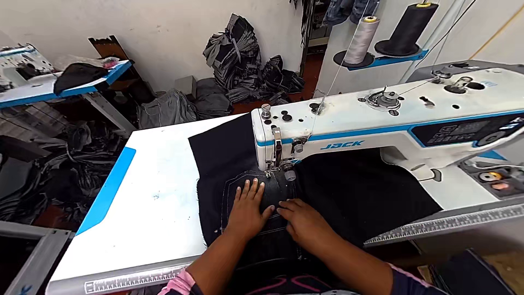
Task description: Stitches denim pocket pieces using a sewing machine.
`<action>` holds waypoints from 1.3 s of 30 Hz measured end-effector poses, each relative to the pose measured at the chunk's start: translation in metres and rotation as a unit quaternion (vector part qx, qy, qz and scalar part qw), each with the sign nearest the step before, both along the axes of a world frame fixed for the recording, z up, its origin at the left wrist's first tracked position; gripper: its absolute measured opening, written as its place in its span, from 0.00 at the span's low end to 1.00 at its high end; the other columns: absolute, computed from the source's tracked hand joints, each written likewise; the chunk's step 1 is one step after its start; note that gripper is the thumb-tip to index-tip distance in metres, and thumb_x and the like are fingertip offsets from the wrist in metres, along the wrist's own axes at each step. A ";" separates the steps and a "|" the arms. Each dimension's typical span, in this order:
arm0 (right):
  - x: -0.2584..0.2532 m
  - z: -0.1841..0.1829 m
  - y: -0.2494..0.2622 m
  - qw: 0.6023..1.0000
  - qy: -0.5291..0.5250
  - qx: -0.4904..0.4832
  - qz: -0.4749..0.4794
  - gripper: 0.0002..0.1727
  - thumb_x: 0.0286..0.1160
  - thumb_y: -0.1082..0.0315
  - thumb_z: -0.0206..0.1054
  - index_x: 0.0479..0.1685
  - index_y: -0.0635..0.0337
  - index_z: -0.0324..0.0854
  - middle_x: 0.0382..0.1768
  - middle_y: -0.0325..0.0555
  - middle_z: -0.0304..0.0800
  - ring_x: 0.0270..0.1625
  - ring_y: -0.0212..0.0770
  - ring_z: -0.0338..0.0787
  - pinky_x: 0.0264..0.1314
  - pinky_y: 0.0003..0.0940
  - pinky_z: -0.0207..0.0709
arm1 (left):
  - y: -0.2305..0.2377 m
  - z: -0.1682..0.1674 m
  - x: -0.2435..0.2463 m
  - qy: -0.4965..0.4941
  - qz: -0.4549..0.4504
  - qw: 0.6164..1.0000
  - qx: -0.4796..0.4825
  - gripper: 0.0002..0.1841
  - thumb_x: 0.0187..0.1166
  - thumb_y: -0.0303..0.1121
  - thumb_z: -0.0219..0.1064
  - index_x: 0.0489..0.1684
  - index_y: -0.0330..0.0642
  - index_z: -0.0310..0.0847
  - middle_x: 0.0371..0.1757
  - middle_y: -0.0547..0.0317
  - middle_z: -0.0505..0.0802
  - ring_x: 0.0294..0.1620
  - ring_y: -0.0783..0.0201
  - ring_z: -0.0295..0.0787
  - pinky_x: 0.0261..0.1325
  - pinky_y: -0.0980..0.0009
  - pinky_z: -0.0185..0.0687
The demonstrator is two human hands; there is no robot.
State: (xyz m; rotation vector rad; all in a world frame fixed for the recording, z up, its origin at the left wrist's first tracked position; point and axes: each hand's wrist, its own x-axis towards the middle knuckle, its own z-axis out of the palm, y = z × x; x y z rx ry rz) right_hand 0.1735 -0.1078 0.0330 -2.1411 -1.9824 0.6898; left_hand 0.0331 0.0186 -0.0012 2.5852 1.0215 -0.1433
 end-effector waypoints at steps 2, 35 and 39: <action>-0.007 -0.028 -0.006 0.990 -0.044 0.128 -0.032 0.20 0.79 0.79 0.56 0.64 0.63 0.88 0.64 0.55 0.90 0.71 0.57 0.86 0.74 0.49 0.78 | 0.006 0.001 -0.006 0.003 -0.005 1.000 -0.022 0.41 0.85 0.66 0.51 0.95 0.54 0.55 0.97 0.59 0.53 0.99 0.54 0.33 0.95 0.46 0.22; 0.008 -0.042 0.034 0.987 -0.095 0.126 -0.039 0.26 0.91 0.59 0.53 0.83 0.57 0.74 0.85 0.48 0.74 0.88 0.55 0.69 0.88 0.71 0.50 | 0.111 0.012 0.031 0.013 -0.035 0.999 0.008 0.49 0.70 0.72 0.66 0.93 0.59 0.61 0.97 0.58 0.55 0.99 0.49 0.34 0.94 0.42 0.22; 0.021 -0.047 0.044 0.986 -0.087 0.137 -0.038 0.25 0.91 0.58 0.52 0.81 0.53 0.76 0.83 0.47 0.76 0.88 0.52 0.70 0.90 0.66 0.50 | 0.118 0.012 0.037 0.020 -0.021 0.999 0.017 0.50 0.69 0.72 0.67 0.93 0.60 0.59 0.97 0.57 0.56 0.98 0.49 0.37 0.94 0.42 0.23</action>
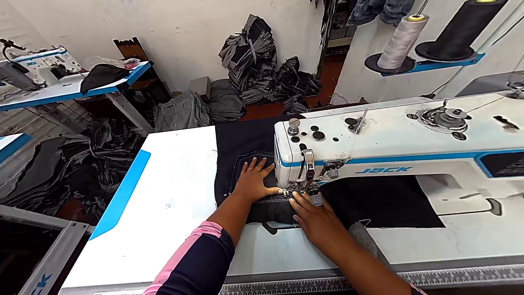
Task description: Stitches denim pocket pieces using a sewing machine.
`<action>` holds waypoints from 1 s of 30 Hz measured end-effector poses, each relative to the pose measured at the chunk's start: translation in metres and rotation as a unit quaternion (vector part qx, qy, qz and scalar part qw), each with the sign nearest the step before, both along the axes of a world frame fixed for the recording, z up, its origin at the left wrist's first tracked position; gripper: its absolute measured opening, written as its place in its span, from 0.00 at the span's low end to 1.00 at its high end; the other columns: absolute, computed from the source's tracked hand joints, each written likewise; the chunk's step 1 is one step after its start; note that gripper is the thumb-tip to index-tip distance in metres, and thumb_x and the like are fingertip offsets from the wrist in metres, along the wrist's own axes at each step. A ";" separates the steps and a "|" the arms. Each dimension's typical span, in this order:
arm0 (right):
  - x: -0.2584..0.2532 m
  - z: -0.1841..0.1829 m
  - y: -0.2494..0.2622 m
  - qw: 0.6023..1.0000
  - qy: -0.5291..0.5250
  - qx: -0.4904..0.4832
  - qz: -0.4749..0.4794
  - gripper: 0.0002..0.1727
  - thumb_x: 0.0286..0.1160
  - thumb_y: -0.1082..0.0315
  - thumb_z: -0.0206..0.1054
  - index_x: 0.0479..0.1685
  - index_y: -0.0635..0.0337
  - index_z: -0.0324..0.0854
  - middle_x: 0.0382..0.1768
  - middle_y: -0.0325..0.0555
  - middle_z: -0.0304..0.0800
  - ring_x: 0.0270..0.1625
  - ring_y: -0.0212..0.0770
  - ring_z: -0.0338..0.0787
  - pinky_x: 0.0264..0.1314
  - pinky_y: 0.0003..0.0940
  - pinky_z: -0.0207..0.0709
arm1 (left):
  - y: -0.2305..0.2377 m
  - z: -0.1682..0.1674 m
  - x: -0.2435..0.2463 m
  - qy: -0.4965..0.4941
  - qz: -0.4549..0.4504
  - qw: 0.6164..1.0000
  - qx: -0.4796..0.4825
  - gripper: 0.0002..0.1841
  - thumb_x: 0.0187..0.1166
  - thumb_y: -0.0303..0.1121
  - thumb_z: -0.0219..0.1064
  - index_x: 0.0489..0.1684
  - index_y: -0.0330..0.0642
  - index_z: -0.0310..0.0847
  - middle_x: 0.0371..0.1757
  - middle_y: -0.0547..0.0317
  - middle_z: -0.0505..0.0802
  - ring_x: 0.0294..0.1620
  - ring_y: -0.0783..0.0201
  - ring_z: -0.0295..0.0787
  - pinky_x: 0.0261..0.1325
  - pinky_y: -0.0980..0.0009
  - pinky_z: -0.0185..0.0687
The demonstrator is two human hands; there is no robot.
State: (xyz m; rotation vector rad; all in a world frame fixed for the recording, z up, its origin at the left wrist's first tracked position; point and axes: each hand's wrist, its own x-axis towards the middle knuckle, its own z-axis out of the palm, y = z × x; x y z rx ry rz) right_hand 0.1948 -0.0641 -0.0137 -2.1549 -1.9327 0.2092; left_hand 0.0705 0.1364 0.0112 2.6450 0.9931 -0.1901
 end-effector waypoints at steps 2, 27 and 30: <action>0.004 0.000 0.003 1.000 0.005 -0.001 0.001 0.25 0.92 0.58 0.50 0.81 0.54 0.77 0.84 0.48 0.76 0.88 0.52 0.70 0.92 0.64 0.48 | 0.002 0.001 0.002 0.007 0.005 1.000 0.001 0.50 0.70 0.71 0.67 0.94 0.61 0.57 0.97 0.59 0.55 0.98 0.49 0.36 0.94 0.42 0.23; 0.037 0.014 -0.083 0.995 0.044 0.048 0.081 0.16 0.71 0.84 0.64 0.45 0.61 0.95 0.56 0.50 0.96 0.72 0.56 0.88 0.82 0.68 0.65 | -0.117 0.033 -0.071 0.143 -0.032 0.989 0.010 0.35 0.92 0.58 0.44 0.95 0.51 0.54 0.91 0.40 0.65 0.89 0.35 0.60 0.82 0.34 0.58; 0.070 0.047 -0.074 0.998 -0.005 -0.061 0.002 0.15 0.73 0.82 0.66 0.46 0.57 0.96 0.58 0.50 0.96 0.79 0.62 0.80 0.85 0.77 0.50 | -0.121 0.025 -0.068 0.047 -0.110 0.992 0.030 0.29 0.85 0.56 0.62 0.76 0.46 0.81 0.76 0.46 0.84 0.81 0.41 0.73 0.80 0.33 0.58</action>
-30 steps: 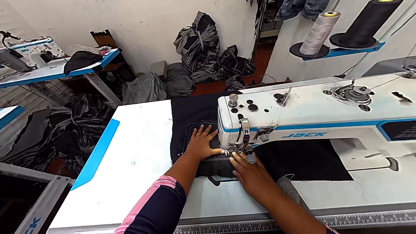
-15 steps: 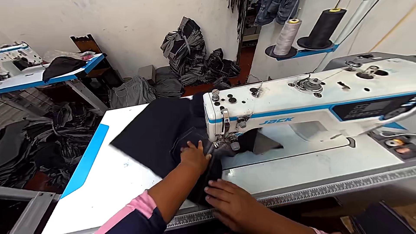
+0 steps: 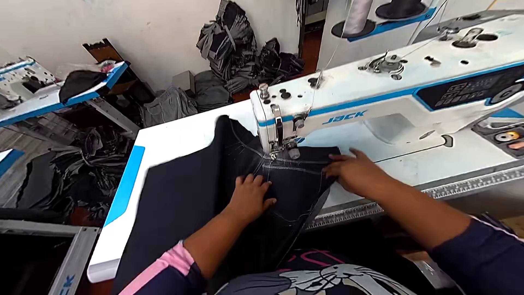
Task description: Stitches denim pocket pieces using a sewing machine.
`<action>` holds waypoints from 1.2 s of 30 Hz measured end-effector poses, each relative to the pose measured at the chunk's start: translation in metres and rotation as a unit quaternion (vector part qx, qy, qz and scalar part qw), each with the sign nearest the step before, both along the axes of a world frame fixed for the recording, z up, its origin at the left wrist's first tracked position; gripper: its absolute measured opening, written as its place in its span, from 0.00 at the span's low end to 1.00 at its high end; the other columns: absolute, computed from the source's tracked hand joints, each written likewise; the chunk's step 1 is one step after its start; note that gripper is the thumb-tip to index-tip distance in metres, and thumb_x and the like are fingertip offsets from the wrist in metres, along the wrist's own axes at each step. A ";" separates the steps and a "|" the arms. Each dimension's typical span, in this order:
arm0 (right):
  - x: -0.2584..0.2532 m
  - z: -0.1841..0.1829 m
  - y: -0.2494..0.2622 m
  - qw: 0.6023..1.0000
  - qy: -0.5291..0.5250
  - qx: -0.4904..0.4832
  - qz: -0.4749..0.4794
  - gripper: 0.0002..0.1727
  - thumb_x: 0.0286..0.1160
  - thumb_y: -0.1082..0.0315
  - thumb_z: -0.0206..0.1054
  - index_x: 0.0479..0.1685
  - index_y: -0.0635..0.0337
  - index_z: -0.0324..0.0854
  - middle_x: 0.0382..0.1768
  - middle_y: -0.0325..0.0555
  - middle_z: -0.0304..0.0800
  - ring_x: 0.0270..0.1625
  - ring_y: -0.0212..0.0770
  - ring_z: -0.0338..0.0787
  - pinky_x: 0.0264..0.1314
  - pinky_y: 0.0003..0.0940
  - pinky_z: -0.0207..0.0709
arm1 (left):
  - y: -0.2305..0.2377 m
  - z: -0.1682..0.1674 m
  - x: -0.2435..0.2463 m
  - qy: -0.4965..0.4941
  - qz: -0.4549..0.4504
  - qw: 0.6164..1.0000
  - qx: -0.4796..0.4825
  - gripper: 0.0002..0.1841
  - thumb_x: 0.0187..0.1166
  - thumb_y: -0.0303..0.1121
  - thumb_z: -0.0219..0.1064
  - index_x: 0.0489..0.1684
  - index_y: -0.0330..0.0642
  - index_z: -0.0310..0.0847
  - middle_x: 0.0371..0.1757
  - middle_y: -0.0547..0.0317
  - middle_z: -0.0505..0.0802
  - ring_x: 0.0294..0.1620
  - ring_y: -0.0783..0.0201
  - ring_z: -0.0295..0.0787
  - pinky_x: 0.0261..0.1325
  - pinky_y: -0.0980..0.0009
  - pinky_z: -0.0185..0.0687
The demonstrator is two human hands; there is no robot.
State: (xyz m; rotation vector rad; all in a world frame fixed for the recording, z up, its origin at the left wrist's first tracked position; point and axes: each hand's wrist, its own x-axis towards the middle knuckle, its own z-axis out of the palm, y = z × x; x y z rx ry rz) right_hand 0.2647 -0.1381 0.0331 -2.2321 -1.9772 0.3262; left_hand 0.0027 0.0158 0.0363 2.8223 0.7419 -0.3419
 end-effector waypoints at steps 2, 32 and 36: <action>-0.023 0.020 0.012 0.999 -0.014 -0.025 -0.042 0.11 0.72 0.81 0.67 0.44 0.62 0.95 0.55 0.59 0.95 0.79 0.70 0.78 0.85 0.81 0.46 | 0.020 -0.023 0.000 -0.096 -0.048 0.994 -0.001 0.30 0.74 0.58 0.72 0.65 0.46 0.88 0.83 0.51 0.79 0.92 0.44 0.60 0.86 0.26 0.42; -0.057 -0.026 0.047 0.995 0.014 -0.075 0.060 0.40 0.84 0.37 0.56 0.93 0.42 0.59 0.95 0.40 0.51 0.97 0.59 0.40 0.84 0.86 0.24 | -0.011 -0.029 0.028 -0.098 0.135 0.982 -0.092 0.37 0.69 0.59 0.77 0.73 0.45 0.81 0.91 0.56 0.69 0.97 0.52 0.45 0.93 0.35 0.30; -0.062 -0.032 0.033 0.994 0.030 -0.097 0.050 0.35 0.91 0.39 0.44 0.95 0.37 0.53 0.97 0.31 0.43 0.98 0.51 0.30 0.84 0.83 0.17 | -0.016 -0.029 0.026 -0.088 0.153 0.980 -0.088 0.34 0.74 0.60 0.72 0.73 0.48 0.81 0.91 0.62 0.69 0.97 0.55 0.45 0.94 0.38 0.30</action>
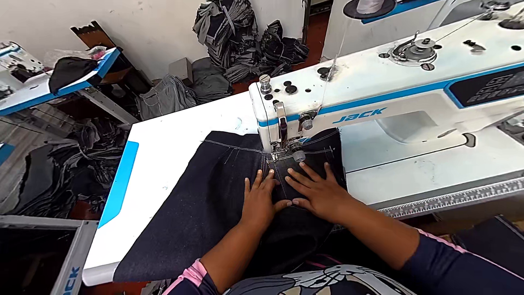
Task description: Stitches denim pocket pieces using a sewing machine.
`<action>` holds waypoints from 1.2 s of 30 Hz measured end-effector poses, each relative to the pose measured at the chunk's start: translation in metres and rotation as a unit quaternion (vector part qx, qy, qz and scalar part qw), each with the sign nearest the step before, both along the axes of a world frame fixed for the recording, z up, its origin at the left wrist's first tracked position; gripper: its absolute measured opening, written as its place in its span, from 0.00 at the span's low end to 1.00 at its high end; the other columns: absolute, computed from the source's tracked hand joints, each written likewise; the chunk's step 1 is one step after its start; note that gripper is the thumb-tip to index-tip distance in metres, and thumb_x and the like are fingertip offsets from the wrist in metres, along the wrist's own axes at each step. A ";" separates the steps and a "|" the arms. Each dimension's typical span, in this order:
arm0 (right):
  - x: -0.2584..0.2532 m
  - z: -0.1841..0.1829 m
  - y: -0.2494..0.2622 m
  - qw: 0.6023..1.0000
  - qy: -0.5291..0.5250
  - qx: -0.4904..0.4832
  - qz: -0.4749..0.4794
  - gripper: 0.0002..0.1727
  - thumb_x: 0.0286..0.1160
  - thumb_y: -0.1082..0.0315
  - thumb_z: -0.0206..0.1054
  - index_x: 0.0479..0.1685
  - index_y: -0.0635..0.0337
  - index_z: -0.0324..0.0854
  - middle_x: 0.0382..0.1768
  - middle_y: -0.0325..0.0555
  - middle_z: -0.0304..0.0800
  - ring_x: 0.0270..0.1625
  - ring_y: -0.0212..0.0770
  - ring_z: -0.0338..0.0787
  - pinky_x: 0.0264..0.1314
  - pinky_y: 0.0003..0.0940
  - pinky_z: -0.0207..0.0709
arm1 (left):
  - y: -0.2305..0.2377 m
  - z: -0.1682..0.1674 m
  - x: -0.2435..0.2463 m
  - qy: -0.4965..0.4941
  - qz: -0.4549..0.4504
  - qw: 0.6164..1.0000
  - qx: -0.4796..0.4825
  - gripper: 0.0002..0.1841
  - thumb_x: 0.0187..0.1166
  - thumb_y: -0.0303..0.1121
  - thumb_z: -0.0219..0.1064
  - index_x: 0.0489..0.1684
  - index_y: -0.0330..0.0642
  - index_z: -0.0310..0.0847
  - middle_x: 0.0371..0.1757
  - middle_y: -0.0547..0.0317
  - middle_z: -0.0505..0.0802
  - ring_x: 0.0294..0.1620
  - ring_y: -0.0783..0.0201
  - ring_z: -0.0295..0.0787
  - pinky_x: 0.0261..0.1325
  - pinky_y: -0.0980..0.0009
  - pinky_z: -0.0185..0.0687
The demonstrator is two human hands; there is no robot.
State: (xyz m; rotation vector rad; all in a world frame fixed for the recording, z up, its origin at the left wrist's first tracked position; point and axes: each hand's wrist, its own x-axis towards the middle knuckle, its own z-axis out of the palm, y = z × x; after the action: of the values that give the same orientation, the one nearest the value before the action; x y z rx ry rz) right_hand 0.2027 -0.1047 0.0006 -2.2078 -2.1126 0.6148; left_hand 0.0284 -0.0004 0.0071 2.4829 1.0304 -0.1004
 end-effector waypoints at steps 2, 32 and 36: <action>0.003 -0.002 0.005 1.000 0.003 0.018 0.001 0.35 0.91 0.40 0.46 0.95 0.38 0.54 0.97 0.32 0.45 0.98 0.53 0.34 0.83 0.84 0.18 | 0.007 -0.004 0.000 -0.033 -0.004 0.999 0.013 0.33 0.71 0.58 0.75 0.70 0.47 0.83 0.89 0.61 0.73 0.96 0.54 0.50 0.93 0.36 0.30; 0.035 0.025 0.090 0.997 0.036 0.001 -0.063 0.26 0.94 0.55 0.49 0.59 0.67 0.87 0.68 0.58 0.87 0.89 0.62 0.64 0.88 0.77 0.27 | 0.111 -0.003 0.047 -0.057 -0.017 0.995 0.081 0.52 0.57 0.64 0.82 0.82 0.40 0.73 0.85 0.47 0.77 0.94 0.50 0.56 0.94 0.40 0.35; 0.035 0.024 0.091 0.998 0.034 -0.005 -0.062 0.25 0.94 0.55 0.48 0.60 0.66 0.87 0.67 0.58 0.88 0.88 0.61 0.65 0.88 0.77 0.28 | 0.081 0.009 0.042 -0.017 -0.008 0.993 0.120 0.45 0.68 0.63 0.75 0.77 0.35 0.77 0.81 0.42 0.81 0.91 0.43 0.62 0.93 0.38 0.40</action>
State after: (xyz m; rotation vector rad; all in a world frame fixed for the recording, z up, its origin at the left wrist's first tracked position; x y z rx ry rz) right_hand 0.2374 -0.0139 0.0243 -2.2676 -1.9285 0.6823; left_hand 0.0701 0.0802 0.0163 2.6982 1.0635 0.0660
